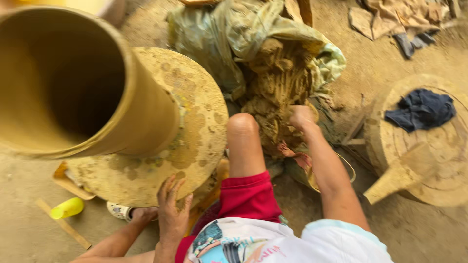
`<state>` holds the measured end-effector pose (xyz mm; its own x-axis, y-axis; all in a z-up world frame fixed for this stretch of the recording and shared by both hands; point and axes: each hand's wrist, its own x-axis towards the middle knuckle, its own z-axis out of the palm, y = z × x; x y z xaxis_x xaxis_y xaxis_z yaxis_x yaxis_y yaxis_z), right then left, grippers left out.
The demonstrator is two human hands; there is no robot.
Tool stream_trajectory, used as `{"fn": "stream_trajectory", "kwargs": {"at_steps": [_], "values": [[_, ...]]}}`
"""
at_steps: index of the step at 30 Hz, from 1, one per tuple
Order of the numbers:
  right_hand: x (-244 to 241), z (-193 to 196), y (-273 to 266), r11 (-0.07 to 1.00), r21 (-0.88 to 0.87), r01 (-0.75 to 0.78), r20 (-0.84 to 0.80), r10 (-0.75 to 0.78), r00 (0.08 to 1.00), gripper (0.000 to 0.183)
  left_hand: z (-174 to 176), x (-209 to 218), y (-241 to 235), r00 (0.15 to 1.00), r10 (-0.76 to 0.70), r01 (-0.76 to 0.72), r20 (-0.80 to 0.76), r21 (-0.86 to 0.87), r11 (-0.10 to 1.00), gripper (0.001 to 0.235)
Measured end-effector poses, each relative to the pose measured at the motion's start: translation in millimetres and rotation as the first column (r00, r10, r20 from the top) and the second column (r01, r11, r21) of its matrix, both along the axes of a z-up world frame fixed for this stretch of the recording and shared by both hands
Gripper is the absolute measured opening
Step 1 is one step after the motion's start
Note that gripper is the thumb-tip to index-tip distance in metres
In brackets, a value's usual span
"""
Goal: The person builds a clay vessel by hand on a pottery wheel, first smoothing the exterior with a tool and then rolling out long coils of clay to attach them to the rim of the structure.
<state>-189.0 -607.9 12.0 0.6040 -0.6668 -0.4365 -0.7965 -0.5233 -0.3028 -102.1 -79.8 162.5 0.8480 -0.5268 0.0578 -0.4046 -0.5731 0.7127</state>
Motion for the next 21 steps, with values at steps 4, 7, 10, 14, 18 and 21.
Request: {"fn": "stream_trajectory", "kwargs": {"at_steps": [4, 7, 10, 14, 18, 21], "values": [[-12, 124, 38, 0.947, -0.29, 0.139, 0.371, -0.022, 0.928, 0.013, -12, -3, 0, 0.984, -0.017, 0.006, -0.178, -0.062, 0.998, 0.051], [3, 200, 133, 0.983, -0.156, -0.095, 0.86, 0.183, 0.477, 0.02, -9, -17, -33, 0.794, -0.242, -0.137, -0.558, -0.551, 0.823, 0.079], [-1, 241, 243, 0.787, -0.384, -0.483, 0.801, 0.544, 0.249, 0.054, 11, -13, -66, 0.686, -0.558, -0.338, -0.466, -0.884, 0.322, 0.089], [2, 210, 329, 0.498, 0.06, -0.865, 0.957, 0.216, 0.191, 0.046, 17, -4, -49, 0.761, -0.454, -0.478, -0.463, -0.874, 0.09, 0.061], [15, 166, 337, 0.236, 0.655, -0.718, 0.746, -0.355, 0.564, 0.047, -9, -3, -2, 0.86, -0.108, -0.484, -0.499, -0.864, 0.139, 0.026], [6, 161, 361, 0.172, 0.747, -0.642, 0.665, -0.159, 0.73, 0.064, -18, -1, 2, 0.85, 0.002, -0.52, -0.526, -0.84, 0.154, 0.026]]}}
